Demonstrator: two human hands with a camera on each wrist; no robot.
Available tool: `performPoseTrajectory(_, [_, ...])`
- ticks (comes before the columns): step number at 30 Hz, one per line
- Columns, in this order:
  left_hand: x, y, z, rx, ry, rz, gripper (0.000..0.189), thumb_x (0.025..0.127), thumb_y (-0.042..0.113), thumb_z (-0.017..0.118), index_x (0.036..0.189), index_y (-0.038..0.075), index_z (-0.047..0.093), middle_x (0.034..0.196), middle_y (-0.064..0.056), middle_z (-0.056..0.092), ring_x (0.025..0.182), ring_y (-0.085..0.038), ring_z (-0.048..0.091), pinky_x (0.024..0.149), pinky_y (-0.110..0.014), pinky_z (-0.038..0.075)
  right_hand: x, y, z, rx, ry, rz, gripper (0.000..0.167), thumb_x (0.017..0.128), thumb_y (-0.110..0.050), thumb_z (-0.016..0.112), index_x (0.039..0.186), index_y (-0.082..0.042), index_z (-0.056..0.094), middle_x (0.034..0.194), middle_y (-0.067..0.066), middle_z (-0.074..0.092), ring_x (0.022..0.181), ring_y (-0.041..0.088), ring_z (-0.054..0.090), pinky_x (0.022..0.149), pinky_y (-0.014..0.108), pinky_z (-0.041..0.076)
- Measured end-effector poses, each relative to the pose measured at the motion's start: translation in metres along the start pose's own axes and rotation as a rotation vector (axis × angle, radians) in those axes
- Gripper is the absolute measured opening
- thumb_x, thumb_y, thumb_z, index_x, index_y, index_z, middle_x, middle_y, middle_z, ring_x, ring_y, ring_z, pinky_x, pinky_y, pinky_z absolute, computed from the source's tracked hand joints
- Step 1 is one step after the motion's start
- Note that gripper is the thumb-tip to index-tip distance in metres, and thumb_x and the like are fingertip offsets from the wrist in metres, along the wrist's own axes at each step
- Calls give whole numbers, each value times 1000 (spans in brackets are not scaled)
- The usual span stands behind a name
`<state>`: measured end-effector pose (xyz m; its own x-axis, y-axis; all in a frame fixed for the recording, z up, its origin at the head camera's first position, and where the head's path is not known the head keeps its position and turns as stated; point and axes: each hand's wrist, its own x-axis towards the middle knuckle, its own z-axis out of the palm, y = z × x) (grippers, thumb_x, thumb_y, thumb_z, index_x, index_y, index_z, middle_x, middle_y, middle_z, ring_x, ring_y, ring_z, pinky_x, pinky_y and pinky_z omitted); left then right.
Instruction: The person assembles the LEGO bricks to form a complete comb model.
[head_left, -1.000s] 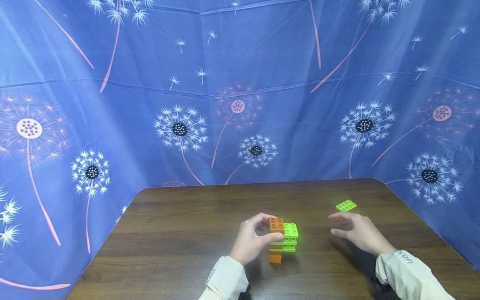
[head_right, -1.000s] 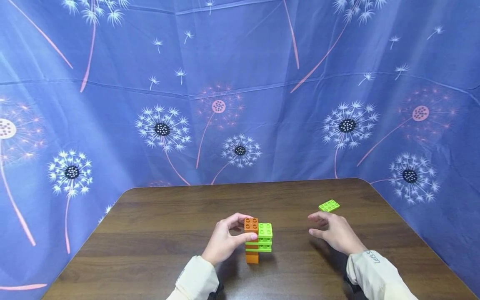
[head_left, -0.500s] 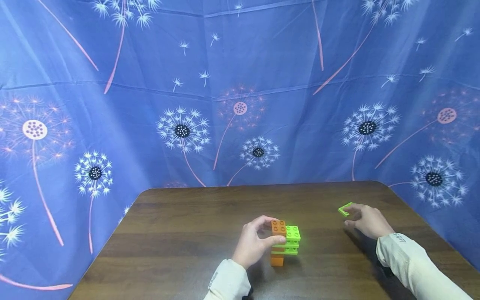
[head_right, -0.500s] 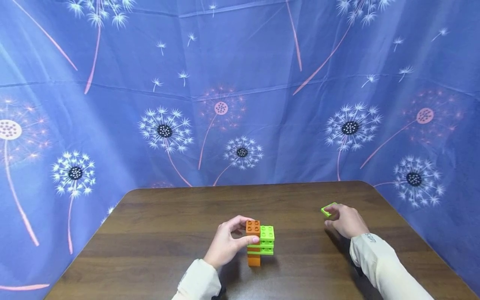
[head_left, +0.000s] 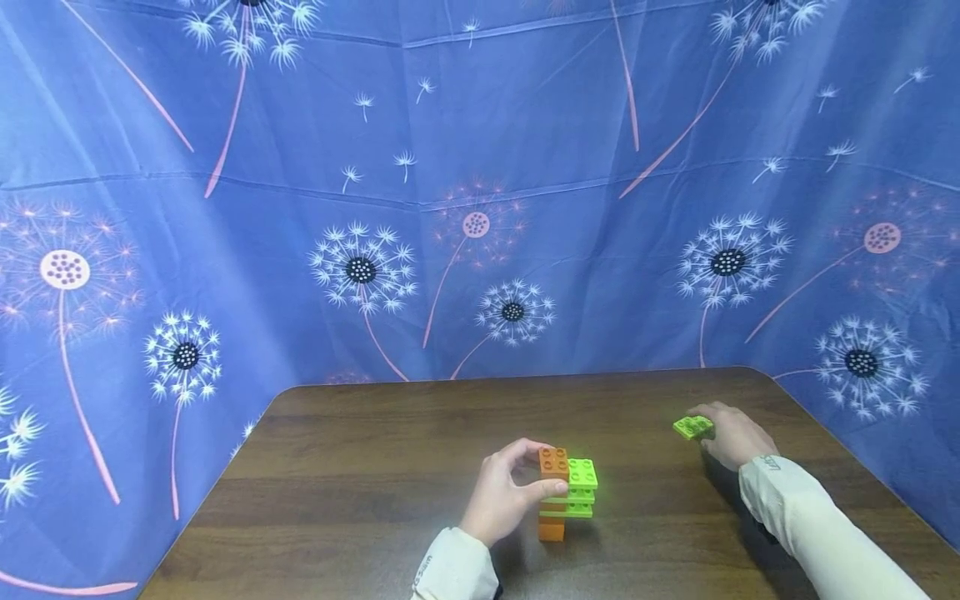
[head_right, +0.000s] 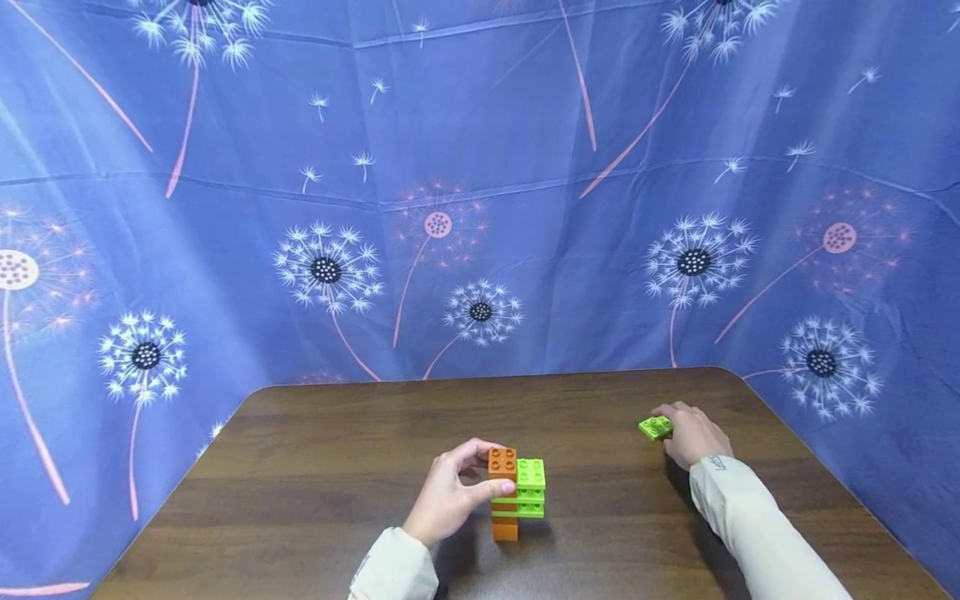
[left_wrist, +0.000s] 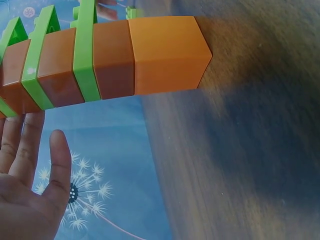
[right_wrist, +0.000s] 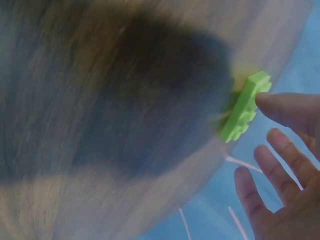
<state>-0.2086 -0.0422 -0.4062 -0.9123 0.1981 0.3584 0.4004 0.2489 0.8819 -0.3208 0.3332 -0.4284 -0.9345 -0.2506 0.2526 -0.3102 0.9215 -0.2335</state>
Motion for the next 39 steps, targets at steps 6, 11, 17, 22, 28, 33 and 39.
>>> performPoseTrajectory(6, [-1, -1, 0, -2, 4, 2, 36, 78, 14, 88, 110, 9, 72, 95, 2, 72, 88, -6, 65, 84, -30, 54, 1, 4, 9, -79, 31, -11, 54, 73, 6, 76, 126, 3, 63, 123, 30, 61, 108, 55, 57, 76, 65, 51])
performPoseTrajectory(11, [-1, -1, 1, -9, -6, -13, 36, 79, 14, 87, 111, 9, 72, 97, 1, 73, 89, -8, 67, 86, -34, 55, 0, 4, 15, -95, -18, 20, 58, 77, 8, 71, 133, 3, 58, 135, 33, 53, 117, 58, 50, 76, 64, 51])
performPoseTrajectory(17, [1, 1, 2, 13, -15, -16, 36, 78, 16, 88, 111, 11, 73, 97, 2, 73, 88, -8, 66, 83, -34, 55, -1, 2, 18, -114, -121, 56, 67, 75, 15, 62, 141, 3, 53, 147, 34, 42, 130, 60, 39, 66, 51, 50])
performPoseTrajectory(22, [2, 1, 2, 22, -17, -2, 36, 78, 16, 88, 111, 10, 73, 98, 1, 73, 90, -9, 65, 83, -32, 54, 0, 0, 20, -137, -143, 53, 69, 76, 22, 54, 143, 3, 51, 149, 33, 40, 134, 59, 36, 58, 41, 46])
performPoseTrajectory(28, [3, 0, 1, 19, -19, -6, 36, 78, 16, 87, 110, 9, 72, 98, -1, 73, 87, -7, 64, 82, -29, 53, 3, -1, 22, -194, -73, 25, 56, 80, 16, 63, 134, 5, 57, 133, 34, 56, 122, 56, 50, 85, 68, 47])
performPoseTrajectory(33, [2, 0, -1, 9, -13, -20, 36, 78, 15, 87, 111, 9, 72, 98, 0, 73, 86, -5, 64, 81, -29, 53, 7, -2, 19, -200, -26, 8, 36, 79, 4, 74, 114, 5, 68, 109, 28, 67, 101, 51, 61, 74, 63, 51])
performPoseTrajectory(39, [1, 0, -3, 13, -8, -32, 37, 78, 14, 88, 111, 10, 73, 97, 2, 73, 86, -5, 64, 80, -29, 53, 3, -9, 14, -178, -59, 22, 35, 81, -6, 78, 111, 8, 65, 100, 26, 65, 90, 46, 63, 70, 60, 51])
